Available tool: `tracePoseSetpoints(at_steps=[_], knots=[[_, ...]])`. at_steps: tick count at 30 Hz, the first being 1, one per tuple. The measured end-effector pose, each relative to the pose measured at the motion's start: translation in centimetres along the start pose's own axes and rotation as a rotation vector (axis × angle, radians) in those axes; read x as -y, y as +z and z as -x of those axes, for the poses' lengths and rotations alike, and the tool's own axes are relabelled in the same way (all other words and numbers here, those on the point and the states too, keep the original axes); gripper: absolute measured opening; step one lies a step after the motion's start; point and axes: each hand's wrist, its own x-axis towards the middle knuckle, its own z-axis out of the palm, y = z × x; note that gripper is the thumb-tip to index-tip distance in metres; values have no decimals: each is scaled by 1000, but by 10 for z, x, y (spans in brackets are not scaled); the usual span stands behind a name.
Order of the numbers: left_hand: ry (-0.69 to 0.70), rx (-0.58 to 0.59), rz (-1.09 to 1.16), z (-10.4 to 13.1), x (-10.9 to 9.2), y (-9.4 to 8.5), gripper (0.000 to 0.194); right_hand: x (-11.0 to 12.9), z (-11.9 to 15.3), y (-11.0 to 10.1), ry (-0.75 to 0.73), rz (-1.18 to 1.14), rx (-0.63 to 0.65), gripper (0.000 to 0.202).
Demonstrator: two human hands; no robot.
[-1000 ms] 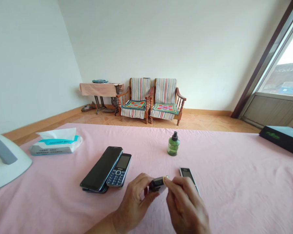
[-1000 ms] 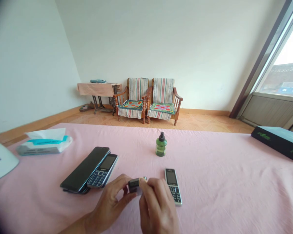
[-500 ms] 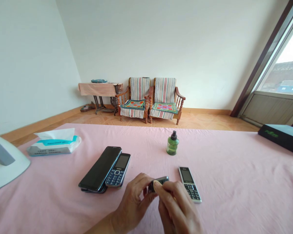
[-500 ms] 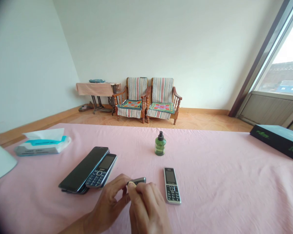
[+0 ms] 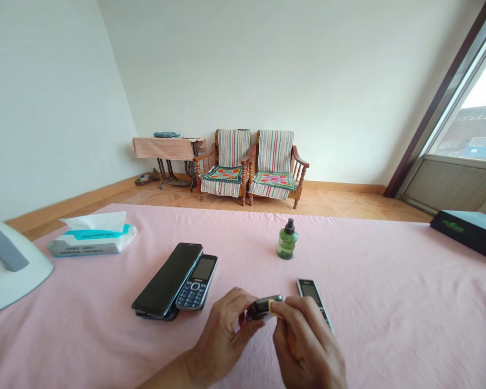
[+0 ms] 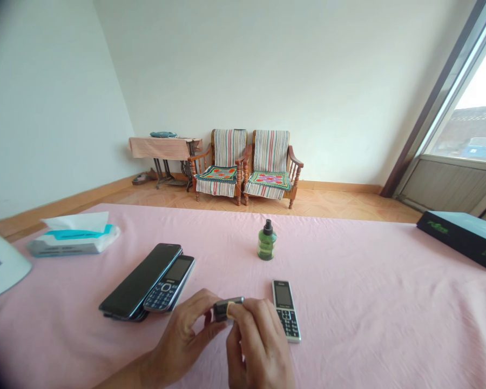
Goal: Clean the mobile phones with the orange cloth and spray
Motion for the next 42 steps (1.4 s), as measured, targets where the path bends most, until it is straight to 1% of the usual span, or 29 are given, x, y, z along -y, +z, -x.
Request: tracePoseSetpoints(at_steps=[5, 9, 14, 18, 20, 23, 24, 28, 30, 34, 36, 39, 42], knots=[[14, 12, 7, 0, 0, -1, 16, 2, 2, 2, 16, -47, 4, 24], [15, 3, -3, -1, 0, -2, 12, 0, 2, 1, 61, -26, 20, 23], [23, 22, 1, -1, 0, -2, 10, 1, 2, 1, 31, -53, 20, 24], [19, 10, -4, -1, 1, -1, 9, -1, 2, 0, 65, -14, 24, 23], [20, 13, 1, -1, 0, -1, 9, -3, 2, -1, 39, 3, 27, 23], [23, 23, 9, 0, 0, -2, 10, -4, 1, -2, -63, -8, 55, 25], [22, 22, 7, 0, 0, -2, 10, -5, 1, -2, -73, -6, 61, 25], [23, 11, -1, 1, 2, -1, 11, -4, 1, -1, 2, 30, 19, 24], [30, 13, 7, 1, 2, -1, 13, -1, 3, 1, -6, 8, 2, 25], [33, 25, 23, 1, 2, -1, 16, 6, 4, 3, -28, -102, 21, 28], [24, 27, 14, 1, 3, -1, 16, 5, 2, -1, 2, -117, 4, 27], [20, 22, -6, 0, 4, -1, 17, 1, -3, -9, 58, -84, -61, 23], [19, 24, -10, -1, 4, -2, 17, -5, -4, -13, 62, -53, -33, 21]])
